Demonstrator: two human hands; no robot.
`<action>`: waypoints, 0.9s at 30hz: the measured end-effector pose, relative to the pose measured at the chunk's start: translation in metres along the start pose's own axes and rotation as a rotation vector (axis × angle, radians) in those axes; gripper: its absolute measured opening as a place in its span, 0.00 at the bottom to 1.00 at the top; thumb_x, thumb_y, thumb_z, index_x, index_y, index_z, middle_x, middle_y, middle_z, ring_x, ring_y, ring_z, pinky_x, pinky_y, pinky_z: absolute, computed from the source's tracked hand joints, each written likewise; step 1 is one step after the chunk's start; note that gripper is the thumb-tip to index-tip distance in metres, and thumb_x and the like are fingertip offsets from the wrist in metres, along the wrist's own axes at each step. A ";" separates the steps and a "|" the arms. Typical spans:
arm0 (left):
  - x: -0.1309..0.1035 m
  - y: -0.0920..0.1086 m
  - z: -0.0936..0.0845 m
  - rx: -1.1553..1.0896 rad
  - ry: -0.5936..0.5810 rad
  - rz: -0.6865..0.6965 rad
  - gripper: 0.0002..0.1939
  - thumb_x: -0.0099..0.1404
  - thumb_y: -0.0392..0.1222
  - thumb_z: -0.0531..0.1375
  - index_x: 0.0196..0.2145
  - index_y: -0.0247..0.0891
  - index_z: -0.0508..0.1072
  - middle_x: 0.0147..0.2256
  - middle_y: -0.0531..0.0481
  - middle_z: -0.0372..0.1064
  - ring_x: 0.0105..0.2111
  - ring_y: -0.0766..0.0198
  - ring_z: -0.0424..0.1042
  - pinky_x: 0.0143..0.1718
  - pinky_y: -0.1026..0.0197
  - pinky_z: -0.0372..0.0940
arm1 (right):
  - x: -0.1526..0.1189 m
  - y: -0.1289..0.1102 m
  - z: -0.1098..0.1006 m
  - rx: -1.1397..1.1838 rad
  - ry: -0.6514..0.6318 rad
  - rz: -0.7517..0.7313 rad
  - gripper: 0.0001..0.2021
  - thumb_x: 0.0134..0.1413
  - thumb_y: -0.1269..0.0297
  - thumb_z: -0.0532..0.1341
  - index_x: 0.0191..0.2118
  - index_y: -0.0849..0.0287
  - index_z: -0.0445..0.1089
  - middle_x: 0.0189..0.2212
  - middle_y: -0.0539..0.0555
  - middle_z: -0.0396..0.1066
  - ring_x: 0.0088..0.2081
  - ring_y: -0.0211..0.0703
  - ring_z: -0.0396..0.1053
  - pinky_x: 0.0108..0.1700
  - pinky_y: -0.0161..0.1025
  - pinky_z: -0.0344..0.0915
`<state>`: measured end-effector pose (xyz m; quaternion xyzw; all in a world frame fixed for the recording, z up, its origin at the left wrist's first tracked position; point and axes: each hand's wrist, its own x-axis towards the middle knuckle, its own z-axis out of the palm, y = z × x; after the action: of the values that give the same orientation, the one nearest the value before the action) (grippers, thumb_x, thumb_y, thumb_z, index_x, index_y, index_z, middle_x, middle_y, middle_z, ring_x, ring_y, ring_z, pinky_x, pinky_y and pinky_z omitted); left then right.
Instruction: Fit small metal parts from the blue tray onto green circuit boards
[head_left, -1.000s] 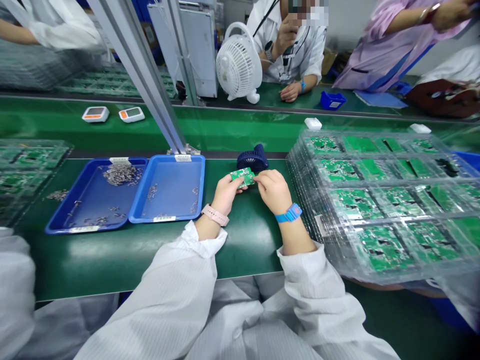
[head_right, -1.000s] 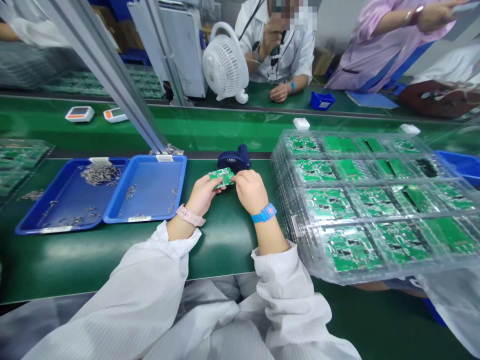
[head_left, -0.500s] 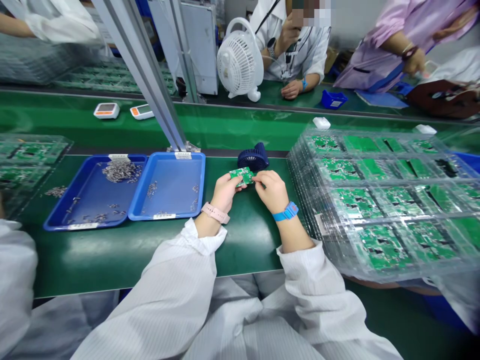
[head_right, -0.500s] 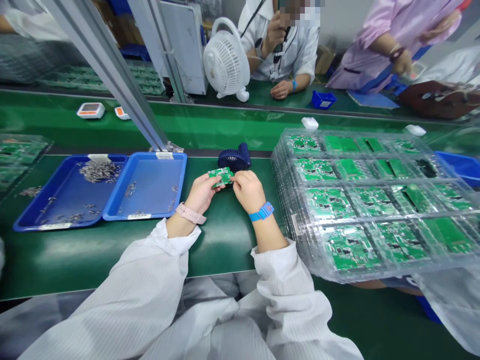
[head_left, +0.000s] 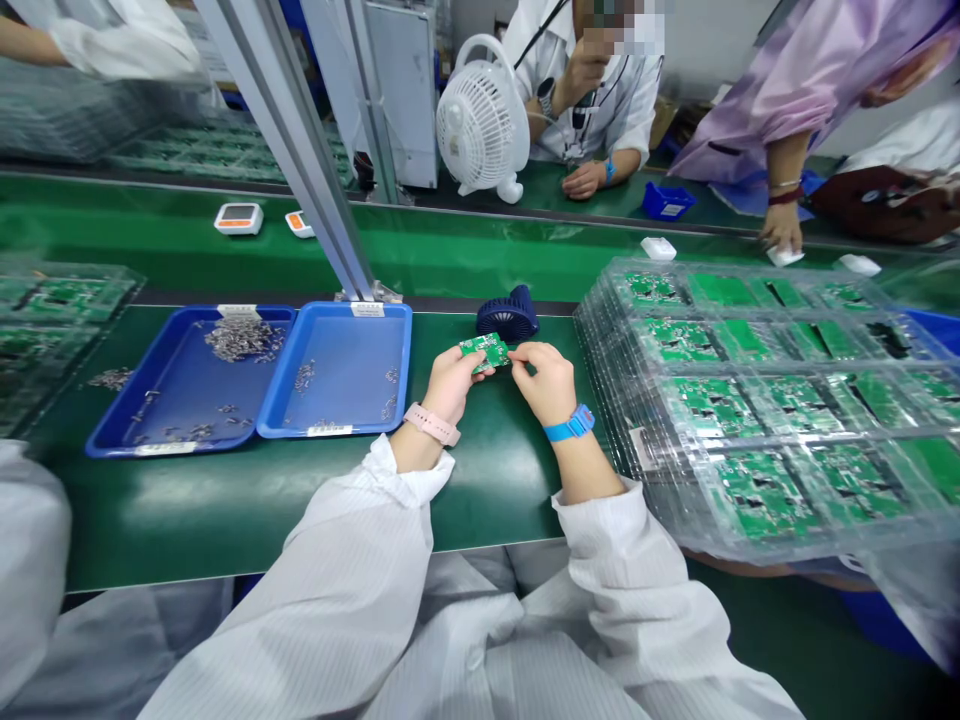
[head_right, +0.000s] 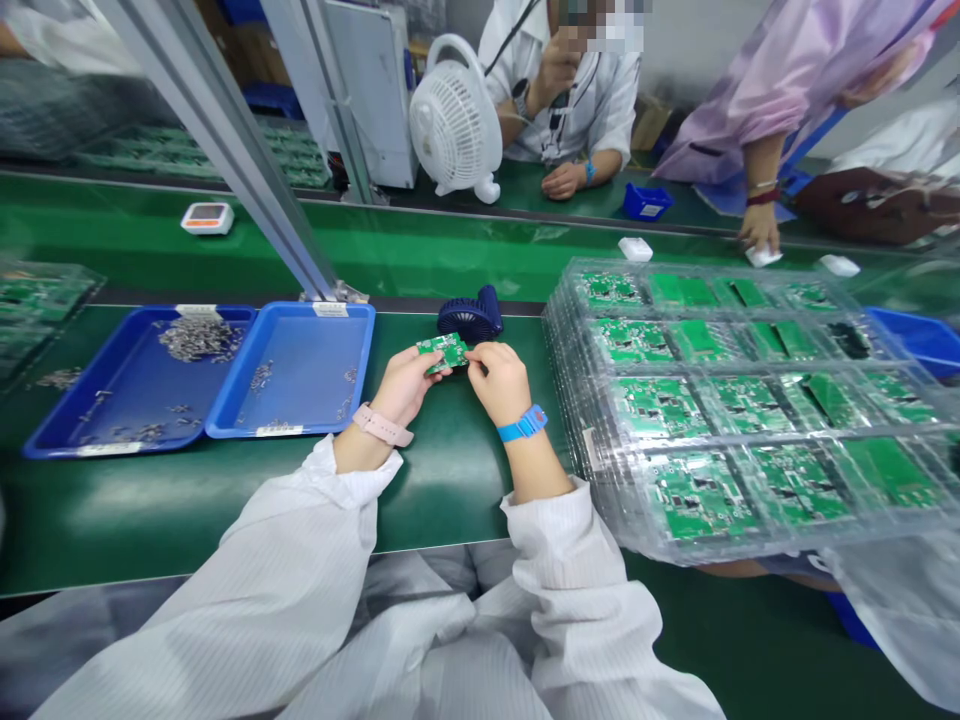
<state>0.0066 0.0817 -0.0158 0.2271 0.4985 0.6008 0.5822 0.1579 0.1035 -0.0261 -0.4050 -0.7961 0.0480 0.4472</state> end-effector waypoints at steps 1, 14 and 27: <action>0.000 0.000 0.000 0.004 0.002 0.000 0.07 0.53 0.34 0.63 0.32 0.30 0.73 0.26 0.47 0.73 0.23 0.69 0.70 0.26 0.67 0.60 | 0.000 0.000 0.000 0.000 -0.003 0.001 0.09 0.54 0.75 0.58 0.33 0.56 0.75 0.34 0.54 0.77 0.39 0.45 0.74 0.45 0.44 0.71; -0.002 0.000 0.002 0.011 0.016 0.009 0.06 0.54 0.33 0.62 0.31 0.29 0.73 0.26 0.48 0.72 0.22 0.69 0.70 0.27 0.66 0.60 | -0.002 0.000 0.003 -0.007 -0.056 0.023 0.09 0.53 0.76 0.58 0.32 0.57 0.74 0.34 0.55 0.77 0.39 0.46 0.73 0.46 0.45 0.70; -0.001 -0.005 -0.001 -0.014 -0.096 0.146 0.17 0.53 0.42 0.67 0.39 0.31 0.74 0.32 0.48 0.75 0.27 0.67 0.71 0.30 0.66 0.63 | 0.005 -0.011 -0.003 0.699 -0.066 0.649 0.15 0.52 0.56 0.61 0.42 0.59 0.70 0.28 0.50 0.71 0.29 0.39 0.70 0.32 0.37 0.70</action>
<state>0.0085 0.0800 -0.0205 0.2875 0.4479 0.6336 0.5616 0.1523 0.0993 -0.0163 -0.4561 -0.5786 0.4627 0.4930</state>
